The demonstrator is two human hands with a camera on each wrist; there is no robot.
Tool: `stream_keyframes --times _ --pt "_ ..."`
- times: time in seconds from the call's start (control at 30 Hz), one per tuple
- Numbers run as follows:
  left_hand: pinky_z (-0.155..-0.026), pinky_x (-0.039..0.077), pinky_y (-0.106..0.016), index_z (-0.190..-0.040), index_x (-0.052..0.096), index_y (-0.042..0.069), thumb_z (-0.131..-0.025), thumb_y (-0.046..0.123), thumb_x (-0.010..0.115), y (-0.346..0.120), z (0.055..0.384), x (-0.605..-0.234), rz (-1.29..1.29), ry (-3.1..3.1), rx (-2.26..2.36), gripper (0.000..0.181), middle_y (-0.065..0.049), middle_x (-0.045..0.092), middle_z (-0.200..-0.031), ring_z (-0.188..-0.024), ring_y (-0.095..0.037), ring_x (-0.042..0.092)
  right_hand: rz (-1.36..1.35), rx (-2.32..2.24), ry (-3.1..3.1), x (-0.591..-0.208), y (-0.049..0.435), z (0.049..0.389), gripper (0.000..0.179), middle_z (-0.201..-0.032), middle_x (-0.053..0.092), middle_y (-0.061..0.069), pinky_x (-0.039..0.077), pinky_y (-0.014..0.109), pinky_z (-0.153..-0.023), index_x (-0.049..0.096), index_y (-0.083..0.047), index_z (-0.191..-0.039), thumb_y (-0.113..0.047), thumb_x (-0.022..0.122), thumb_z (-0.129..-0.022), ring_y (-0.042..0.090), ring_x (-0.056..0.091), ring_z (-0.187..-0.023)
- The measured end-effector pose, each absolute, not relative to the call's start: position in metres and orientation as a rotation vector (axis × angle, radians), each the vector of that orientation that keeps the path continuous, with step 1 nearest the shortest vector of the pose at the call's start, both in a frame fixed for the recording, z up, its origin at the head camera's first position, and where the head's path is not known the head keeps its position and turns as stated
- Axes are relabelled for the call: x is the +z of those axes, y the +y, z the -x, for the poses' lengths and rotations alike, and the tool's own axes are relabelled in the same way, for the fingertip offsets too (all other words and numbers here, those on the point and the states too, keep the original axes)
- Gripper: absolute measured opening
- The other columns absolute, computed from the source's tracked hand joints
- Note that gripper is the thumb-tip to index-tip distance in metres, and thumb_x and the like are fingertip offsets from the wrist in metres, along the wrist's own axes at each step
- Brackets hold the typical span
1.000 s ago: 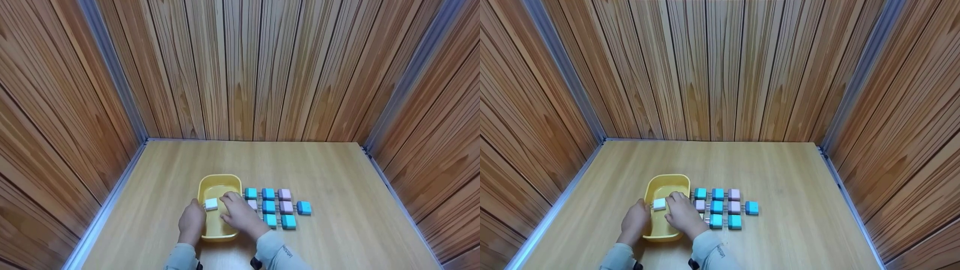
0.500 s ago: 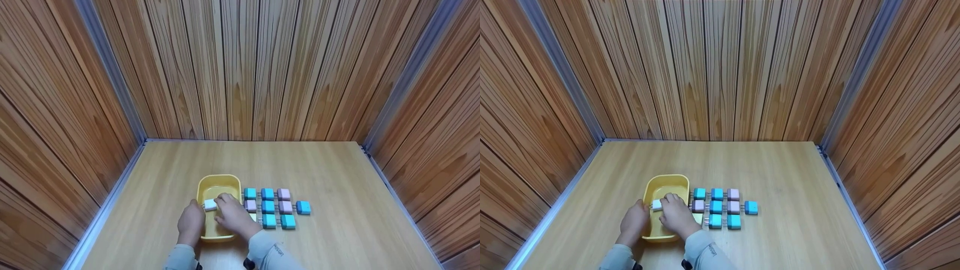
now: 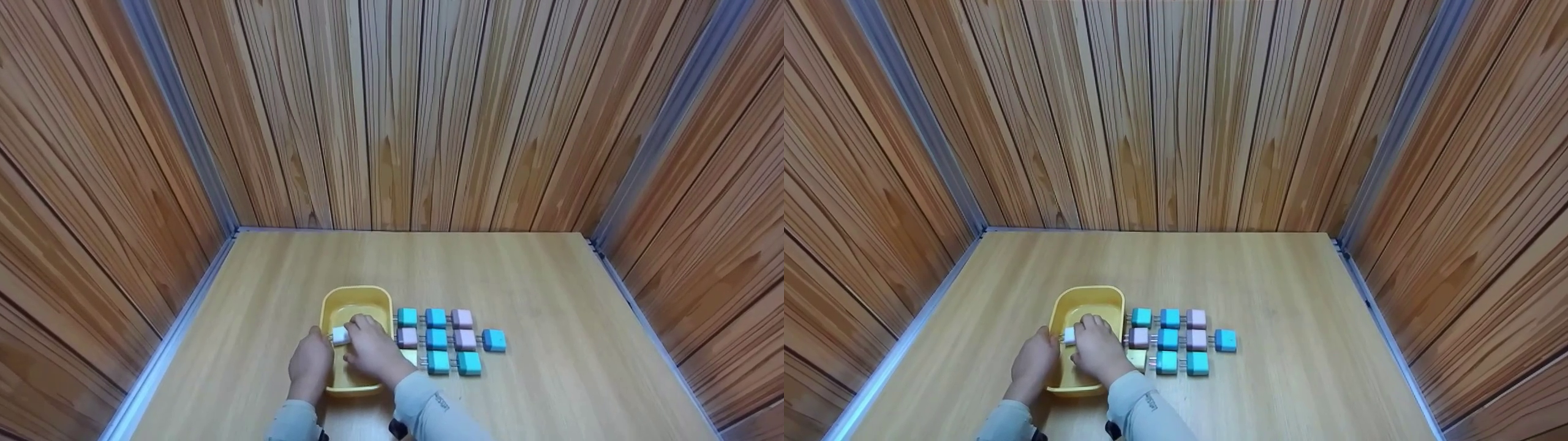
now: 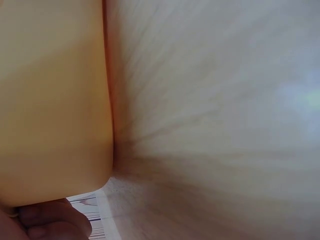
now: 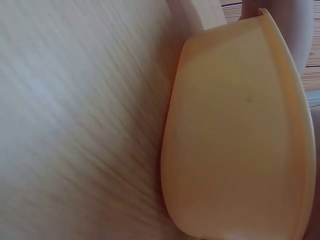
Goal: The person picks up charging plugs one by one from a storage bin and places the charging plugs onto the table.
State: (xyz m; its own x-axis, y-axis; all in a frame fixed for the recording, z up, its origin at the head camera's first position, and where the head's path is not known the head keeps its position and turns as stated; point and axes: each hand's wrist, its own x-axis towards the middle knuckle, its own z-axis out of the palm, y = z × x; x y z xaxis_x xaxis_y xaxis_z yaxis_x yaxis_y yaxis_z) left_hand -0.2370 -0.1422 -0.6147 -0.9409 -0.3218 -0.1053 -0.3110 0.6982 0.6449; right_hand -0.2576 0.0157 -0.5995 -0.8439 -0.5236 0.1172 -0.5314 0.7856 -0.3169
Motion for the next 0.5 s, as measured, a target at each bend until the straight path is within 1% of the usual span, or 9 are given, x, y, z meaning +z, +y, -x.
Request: stream_keyframes --times 0.1,0.2,0.5 --pt "-0.068 0.053 -0.049 -0.12 0.06 0.0 -0.104 0.019 0.043 -0.1413 0.2363 -0.6161 -0.518 -2.876 -1.056 0.03 -0.015 0.071 -0.097 -0.084 -0.031 0.069 -0.914 0.447 -2.901 -0.6026 0.0137 0.2588 0.057 -0.131 0.055 0.004 0.045 0.036 -0.107 0.06 -0.007 -0.136 -0.032 0.078 -0.089 0.02 0.054 -0.12" --pt "-0.067 0.052 -0.05 -0.117 0.061 0.0 -0.103 0.018 0.045 -0.1405 0.2361 -0.6174 -0.503 -2.875 -1.034 0.028 -0.016 0.071 -0.095 -0.084 -0.033 0.07 -0.936 0.379 -2.877 -0.6049 0.0127 0.2598 0.056 -0.127 0.057 0.004 0.045 0.036 -0.106 0.061 -0.006 -0.133 -0.032 0.08 -0.088 0.021 0.055 -0.117" --pt "-0.072 0.053 -0.049 -0.124 0.059 0.0 -0.105 0.018 0.039 -0.1425 0.2368 -0.6155 -0.552 -2.891 -1.101 0.033 -0.015 0.071 -0.101 -0.085 -0.028 0.068 -0.941 0.396 -2.936 -0.6009 0.0091 0.2624 0.056 -0.133 0.056 0.005 0.043 0.036 -0.11 0.057 -0.006 -0.141 -0.029 0.075 -0.093 0.02 0.054 -0.123"
